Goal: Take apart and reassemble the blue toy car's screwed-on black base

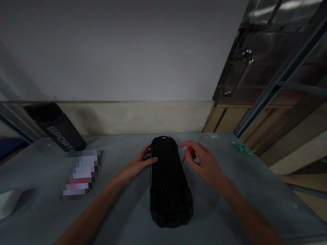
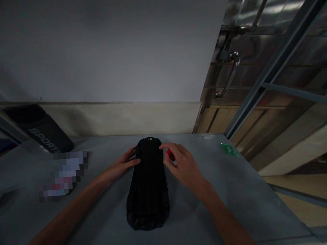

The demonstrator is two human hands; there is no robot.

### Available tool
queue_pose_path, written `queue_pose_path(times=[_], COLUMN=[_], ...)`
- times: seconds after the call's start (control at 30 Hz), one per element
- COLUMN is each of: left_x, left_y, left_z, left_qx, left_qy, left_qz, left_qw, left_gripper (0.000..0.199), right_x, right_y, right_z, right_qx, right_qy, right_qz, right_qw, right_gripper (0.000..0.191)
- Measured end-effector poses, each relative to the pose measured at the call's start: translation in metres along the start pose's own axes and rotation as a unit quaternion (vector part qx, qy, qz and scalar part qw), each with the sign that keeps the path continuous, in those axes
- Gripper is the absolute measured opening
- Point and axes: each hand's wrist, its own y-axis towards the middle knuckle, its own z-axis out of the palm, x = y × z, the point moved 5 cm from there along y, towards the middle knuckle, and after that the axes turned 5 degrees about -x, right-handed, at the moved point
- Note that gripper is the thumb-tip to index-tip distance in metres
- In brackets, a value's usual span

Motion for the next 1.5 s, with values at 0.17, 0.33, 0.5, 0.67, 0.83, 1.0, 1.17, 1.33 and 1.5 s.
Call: queue_pose_path(times=[0.17,0.33,0.5,0.67,0.83,1.0,1.17,1.33,1.5], left_x=[-0.0014,-0.0068,-0.0085,-0.0030,-0.0039,-0.0044,-0.0038,-0.0070,-0.0053], left_y=[-0.0005,-0.0016,-0.0029,-0.0009,-0.0007,-0.0016,-0.0001,-0.0023,-0.0023], left_z=[0.0018,0.0033,0.0031,0.0015,0.0025,0.0019,0.0024,0.0025,0.0019], left_qx=[0.006,0.005,0.007,0.002,0.010,0.002,0.002,-0.001,0.000], left_qy=[-0.009,-0.009,-0.003,-0.008,-0.014,-0.008,-0.004,0.011,-0.004], left_qz=[-0.002,0.003,0.004,-0.003,0.013,0.004,0.002,0.001,0.002], left_qw=[1.000,1.000,1.000,1.000,1.000,1.000,1.000,1.000,1.000], left_gripper=[0.095,0.095,0.094,0.094,0.089,0.093,0.095,0.093,0.095], right_x=[-0.0014,-0.0019,0.0008,0.0008,0.0049,-0.0013,0.0046,0.0025,0.0063], right_y=[0.0010,0.0011,0.0015,0.0025,0.0017,0.0012,0.0014,0.0016,0.0027], right_z=[-0.0006,-0.0013,-0.0017,-0.0024,-0.0024,-0.0012,-0.0021,-0.0036,-0.0048], right_qx=[0.000,0.000,0.005,0.001,0.009,-0.001,0.012,-0.008,-0.008], right_qy=[-0.001,0.019,0.015,0.006,0.005,-0.006,0.016,-0.005,-0.001], right_qz=[0.014,0.023,0.001,0.010,-0.021,0.004,-0.035,-0.021,-0.049], right_qw=[1.000,1.000,1.000,1.000,1.000,1.000,0.999,1.000,0.999], right_gripper=[0.020,0.022,0.025,0.024,0.028,0.023,0.029,0.023,0.030])
